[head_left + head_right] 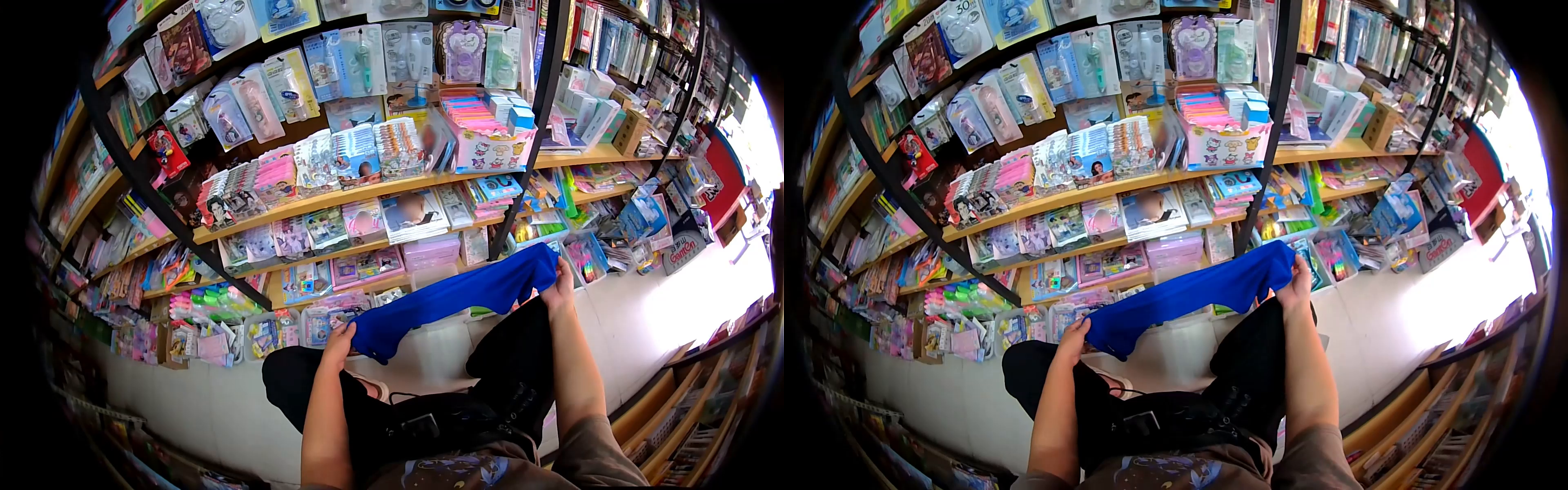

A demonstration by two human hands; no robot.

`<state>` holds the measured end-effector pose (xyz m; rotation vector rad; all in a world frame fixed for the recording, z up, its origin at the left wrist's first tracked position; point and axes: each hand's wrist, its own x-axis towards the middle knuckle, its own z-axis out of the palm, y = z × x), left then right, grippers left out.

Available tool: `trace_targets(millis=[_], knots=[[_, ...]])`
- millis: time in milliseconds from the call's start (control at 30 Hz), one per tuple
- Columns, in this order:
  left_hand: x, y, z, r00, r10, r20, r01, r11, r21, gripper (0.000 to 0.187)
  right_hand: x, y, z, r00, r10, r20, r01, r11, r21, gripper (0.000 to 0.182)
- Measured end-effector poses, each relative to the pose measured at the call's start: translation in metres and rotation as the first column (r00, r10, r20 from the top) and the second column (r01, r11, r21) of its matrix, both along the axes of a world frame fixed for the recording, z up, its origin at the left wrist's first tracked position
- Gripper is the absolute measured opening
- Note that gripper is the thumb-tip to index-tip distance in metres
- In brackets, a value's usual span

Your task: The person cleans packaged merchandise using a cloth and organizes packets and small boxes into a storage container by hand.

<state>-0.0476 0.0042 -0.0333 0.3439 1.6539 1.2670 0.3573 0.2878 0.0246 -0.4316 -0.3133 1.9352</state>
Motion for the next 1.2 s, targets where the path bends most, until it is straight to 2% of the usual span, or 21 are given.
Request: trace_targets(millis=[133,233,333,433,600,733,767,833,867,900,967,1033,1100,1167,1200], knots=[[-0.003,0.001,-0.009,0.999,0.04,0.014,-0.041,0.996,0.084,0.028,-0.005,-0.003,0.0,0.999,0.013,0.029,-0.013,1.0,0.005,0.031],[-0.001,0.0,0.001,0.991,0.066,0.117,-0.079,0.991,0.105,0.029,-0.01,-0.007,0.002,0.997,0.015,0.071,-0.014,1.0,-0.007,0.03],[-0.005,0.001,-0.009,0.978,0.072,0.196,-0.105,0.981,0.162,0.028,-0.011,-0.009,-0.001,0.994,0.038,0.105,-0.038,0.999,0.004,0.029],[-0.005,0.001,-0.009,0.975,0.06,0.215,-0.106,0.972,0.208,0.027,-0.014,-0.01,-0.009,0.983,0.043,0.177,-0.044,0.999,0.002,0.028],[-0.001,0.001,0.003,0.972,0.051,0.228,-0.085,0.986,0.145,0.027,-0.02,-0.022,-0.001,0.963,0.144,0.227,-0.137,0.99,-0.046,0.03],[0.011,0.0,0.023,0.977,0.079,0.198,-0.093,0.994,0.062,0.029,-0.029,-0.032,-0.003,0.882,0.173,0.438,-0.152,0.985,-0.082,0.025],[0.009,0.0,0.012,0.989,0.044,0.139,-0.054,0.996,0.068,0.03,-0.033,-0.035,-0.005,0.856,0.225,0.465,-0.193,0.974,-0.116,0.022],[0.007,0.002,-0.007,0.999,-0.027,0.019,0.026,0.997,0.071,0.032,-0.041,-0.042,-0.012,0.717,0.317,0.621,-0.293,0.945,-0.145,0.02],[0.01,0.0,-0.008,0.998,-0.042,0.036,0.039,0.997,0.061,0.034,-0.048,-0.053,-0.004,0.599,0.317,0.735,-0.317,0.937,-0.145,0.019],[0.011,0.001,-0.008,0.998,-0.037,0.042,0.034,0.998,0.057,0.034,-0.052,-0.053,-0.019,0.477,0.316,0.82,-0.384,0.914,-0.129,0.022],[0.013,0.001,-0.009,0.998,-0.026,0.054,0.024,0.999,0.046,0.034,-0.066,-0.074,-0.004,0.15,0.251,0.956,-0.469,0.87,-0.155,0.037],[0.009,0.003,-0.018,0.998,0.029,0.054,-0.032,0.998,0.047,0.033,-0.064,-0.071,-0.035,-0.308,-0.019,0.951,-0.761,0.604,-0.235,0.065],[0.009,0.003,-0.018,0.992,0.081,0.097,-0.089,0.993,0.076,0.033,-0.067,-0.083,-0.063,-0.441,-0.309,0.843,-0.876,0.354,-0.328,0.067],[0.012,0.003,-0.011,0.974,0.127,0.186,-0.152,0.98,0.13,0.033,-0.08,-0.099,-0.065,-0.532,-0.397,0.748,-0.833,0.086,-0.547,0.055],[0.011,0.003,-0.013,0.976,0.105,0.19,-0.131,0.983,0.128,0.034,-0.082,-0.102,-0.082,-0.543,-0.427,0.723,-0.819,0.077,-0.569,0.046]])
